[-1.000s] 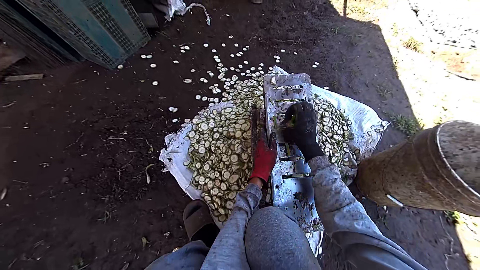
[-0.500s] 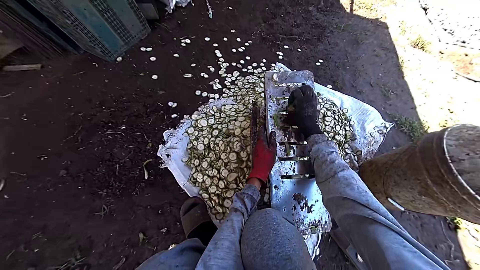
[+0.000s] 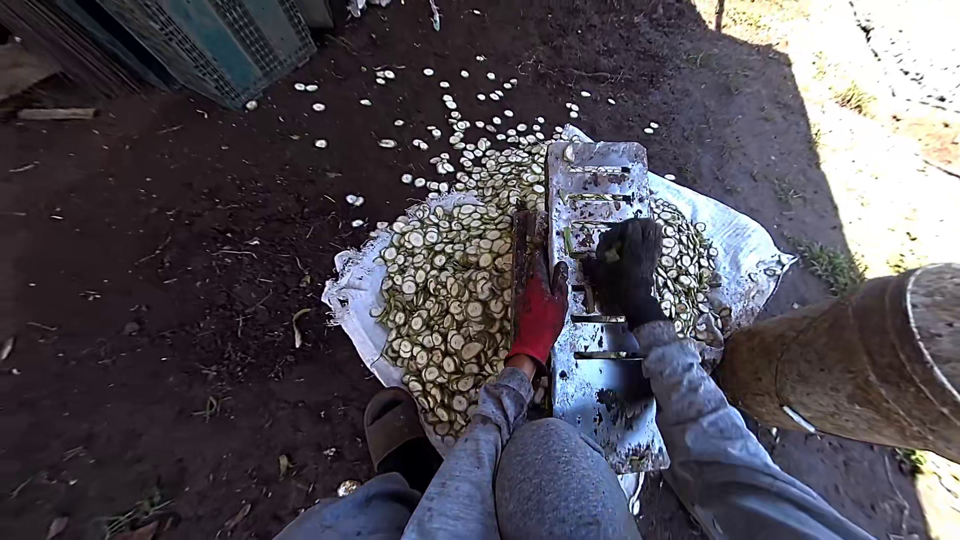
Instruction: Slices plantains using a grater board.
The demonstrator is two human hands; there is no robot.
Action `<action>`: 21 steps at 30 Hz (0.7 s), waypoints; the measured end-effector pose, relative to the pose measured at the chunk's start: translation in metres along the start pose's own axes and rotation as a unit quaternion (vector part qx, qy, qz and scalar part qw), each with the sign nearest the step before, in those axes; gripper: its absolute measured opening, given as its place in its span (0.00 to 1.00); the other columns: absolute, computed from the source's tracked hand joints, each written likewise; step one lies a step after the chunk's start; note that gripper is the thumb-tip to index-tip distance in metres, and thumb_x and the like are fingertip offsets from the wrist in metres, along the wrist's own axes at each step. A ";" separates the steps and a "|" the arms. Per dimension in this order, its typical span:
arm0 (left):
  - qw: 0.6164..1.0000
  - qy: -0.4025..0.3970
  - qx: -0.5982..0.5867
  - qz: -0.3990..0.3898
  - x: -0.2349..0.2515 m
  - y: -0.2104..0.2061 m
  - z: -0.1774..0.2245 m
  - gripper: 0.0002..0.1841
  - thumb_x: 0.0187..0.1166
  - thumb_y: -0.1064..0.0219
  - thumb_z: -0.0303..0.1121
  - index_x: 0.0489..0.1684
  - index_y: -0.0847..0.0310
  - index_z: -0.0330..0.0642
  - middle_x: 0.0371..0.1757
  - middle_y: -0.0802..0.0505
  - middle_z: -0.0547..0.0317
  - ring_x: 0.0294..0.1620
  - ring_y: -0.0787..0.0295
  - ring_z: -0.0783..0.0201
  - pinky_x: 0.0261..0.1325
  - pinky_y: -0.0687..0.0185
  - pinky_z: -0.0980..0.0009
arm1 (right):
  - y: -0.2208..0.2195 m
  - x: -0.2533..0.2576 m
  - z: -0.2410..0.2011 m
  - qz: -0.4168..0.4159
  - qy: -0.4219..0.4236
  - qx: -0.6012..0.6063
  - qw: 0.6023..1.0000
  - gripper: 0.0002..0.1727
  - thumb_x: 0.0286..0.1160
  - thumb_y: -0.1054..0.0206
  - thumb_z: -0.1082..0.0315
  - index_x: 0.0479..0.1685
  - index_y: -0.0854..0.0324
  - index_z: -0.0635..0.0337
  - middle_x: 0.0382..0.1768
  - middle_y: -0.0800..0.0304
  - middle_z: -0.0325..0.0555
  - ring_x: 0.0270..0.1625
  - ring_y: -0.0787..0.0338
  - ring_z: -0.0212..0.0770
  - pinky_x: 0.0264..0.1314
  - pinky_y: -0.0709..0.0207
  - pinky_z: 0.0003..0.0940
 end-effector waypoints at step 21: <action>0.999 0.022 -0.009 -0.034 -0.007 0.004 -0.001 0.35 0.91 0.49 0.57 0.96 0.53 0.59 0.77 0.17 0.43 0.67 0.13 0.43 0.66 0.18 0.39 | -0.038 0.064 0.026 -0.106 -0.023 -0.108 0.988 0.31 0.85 0.43 0.59 0.87 0.34 0.56 0.91 0.41 0.56 0.96 0.53 0.59 0.94 0.67 0.64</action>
Point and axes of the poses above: each hand's wrist, its own x-axis towards the middle knuckle, its own y-axis out of the back of the hand, z = x × y, the point moved 6 cm from there along x, towards the middle knuckle
